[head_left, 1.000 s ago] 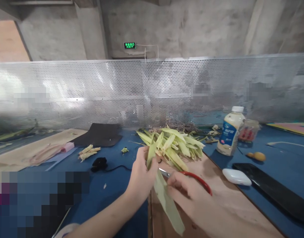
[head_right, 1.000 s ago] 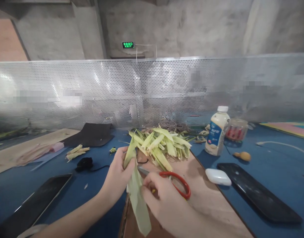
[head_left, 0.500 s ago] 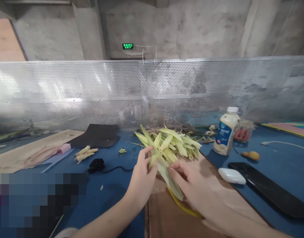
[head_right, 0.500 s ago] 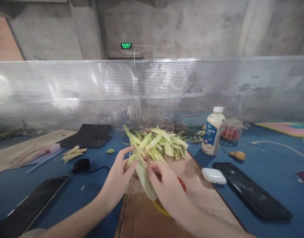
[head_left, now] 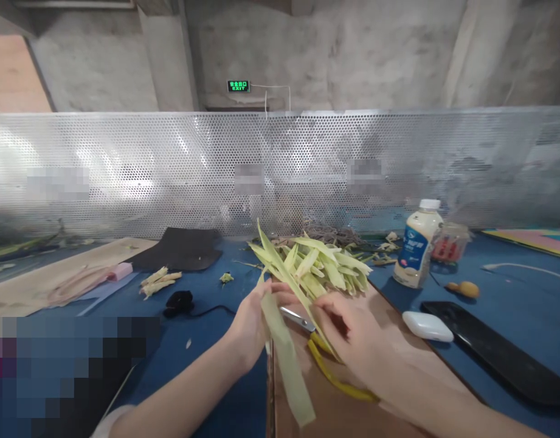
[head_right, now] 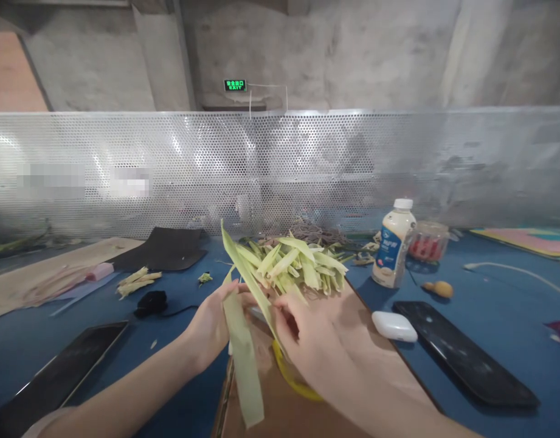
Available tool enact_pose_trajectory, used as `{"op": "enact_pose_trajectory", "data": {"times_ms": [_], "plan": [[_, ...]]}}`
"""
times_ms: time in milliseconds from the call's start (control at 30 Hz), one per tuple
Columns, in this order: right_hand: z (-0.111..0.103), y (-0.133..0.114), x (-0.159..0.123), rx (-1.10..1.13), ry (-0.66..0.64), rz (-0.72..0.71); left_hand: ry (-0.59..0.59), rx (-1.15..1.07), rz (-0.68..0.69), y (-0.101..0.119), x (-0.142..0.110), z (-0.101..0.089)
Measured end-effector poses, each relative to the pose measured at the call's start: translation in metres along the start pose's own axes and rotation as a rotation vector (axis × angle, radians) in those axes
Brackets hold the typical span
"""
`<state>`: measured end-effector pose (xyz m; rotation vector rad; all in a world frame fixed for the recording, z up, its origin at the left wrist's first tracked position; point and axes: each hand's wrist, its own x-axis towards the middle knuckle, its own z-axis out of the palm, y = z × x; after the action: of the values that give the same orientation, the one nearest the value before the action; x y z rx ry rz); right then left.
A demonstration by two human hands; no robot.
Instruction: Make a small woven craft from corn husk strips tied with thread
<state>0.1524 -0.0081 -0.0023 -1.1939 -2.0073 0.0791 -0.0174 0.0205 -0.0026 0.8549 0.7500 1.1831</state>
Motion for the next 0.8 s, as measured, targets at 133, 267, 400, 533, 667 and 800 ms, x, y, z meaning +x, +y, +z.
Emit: {"op": "enact_pose_trajectory", "data": {"times_ms": [133,267,400,533,667,800], "plan": [[0.008,-0.011,-0.009,-0.058,-0.055,-0.072,-0.054,-0.215,-0.072,0.003,0.001,0.004],[0.019,-0.014,-0.018,-0.110,0.030,-0.216,-0.087,-0.338,-0.097,0.007,0.001,0.004],[0.031,-0.007,-0.022,-0.247,0.107,-0.320,-0.100,-0.433,-0.179,0.007,-0.001,0.003],[0.036,-0.001,-0.022,-0.304,0.060,-0.391,-0.099,-0.498,-0.236,0.006,-0.001,0.002],[0.034,-0.003,-0.024,-0.338,0.009,-0.409,-0.096,-0.489,-0.249,0.005,0.001,0.000],[0.031,-0.006,-0.025,-0.338,-0.027,-0.444,-0.117,-0.448,-0.246,0.004,0.003,-0.002]]}}
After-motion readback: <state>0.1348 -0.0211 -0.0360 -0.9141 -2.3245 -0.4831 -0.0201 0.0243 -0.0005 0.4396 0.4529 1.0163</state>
